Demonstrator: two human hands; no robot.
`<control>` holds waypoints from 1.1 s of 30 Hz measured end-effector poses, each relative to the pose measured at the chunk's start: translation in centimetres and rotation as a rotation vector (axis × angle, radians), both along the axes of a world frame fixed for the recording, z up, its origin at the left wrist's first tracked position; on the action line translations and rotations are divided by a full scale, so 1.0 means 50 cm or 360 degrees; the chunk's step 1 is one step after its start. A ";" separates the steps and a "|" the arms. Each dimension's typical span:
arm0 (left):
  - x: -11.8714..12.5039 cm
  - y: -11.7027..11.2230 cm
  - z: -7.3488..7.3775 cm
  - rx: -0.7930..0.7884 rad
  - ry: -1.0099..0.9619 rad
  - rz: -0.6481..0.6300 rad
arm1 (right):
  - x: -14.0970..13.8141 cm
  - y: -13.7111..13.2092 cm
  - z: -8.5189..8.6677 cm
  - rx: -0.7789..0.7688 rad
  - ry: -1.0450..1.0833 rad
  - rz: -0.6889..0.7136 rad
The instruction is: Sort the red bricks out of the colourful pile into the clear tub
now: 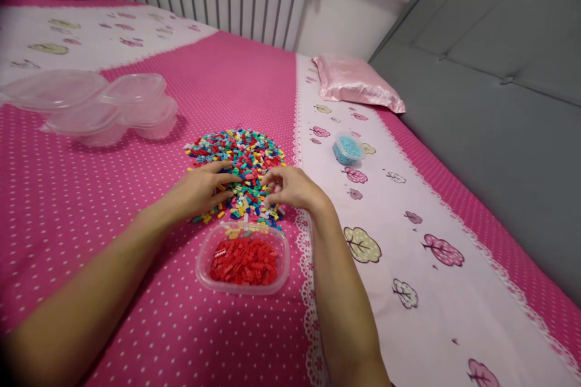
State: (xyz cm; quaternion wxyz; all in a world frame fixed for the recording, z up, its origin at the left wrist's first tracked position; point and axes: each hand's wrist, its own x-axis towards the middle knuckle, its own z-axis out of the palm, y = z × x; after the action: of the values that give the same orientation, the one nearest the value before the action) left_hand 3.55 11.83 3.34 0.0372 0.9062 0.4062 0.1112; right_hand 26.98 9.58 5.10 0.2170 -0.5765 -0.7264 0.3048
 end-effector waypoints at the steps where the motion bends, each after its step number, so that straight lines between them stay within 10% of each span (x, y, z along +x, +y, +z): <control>1: -0.004 0.000 0.002 -0.0041 -0.0048 -0.0043 | -0.001 -0.005 0.007 -0.0069 -0.0029 0.0183; 4: -0.019 0.001 0.012 -0.0187 -0.0165 -0.0225 | -0.005 -0.019 0.021 -0.0095 -0.0334 0.0485; 12: -0.016 -0.011 -0.021 -0.0219 0.0090 -0.0198 | -0.055 -0.028 -0.016 0.0000 -0.0798 0.0396; 33: 0.000 0.007 -0.010 0.0094 -0.0167 0.0062 | -0.034 0.006 -0.018 0.0409 -0.0345 -0.0213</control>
State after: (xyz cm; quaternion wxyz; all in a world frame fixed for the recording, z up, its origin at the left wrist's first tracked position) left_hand 3.55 12.18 2.82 0.0296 0.8917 0.4179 0.1713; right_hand 25.28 9.86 4.19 0.2292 -0.6206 -0.7385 0.1304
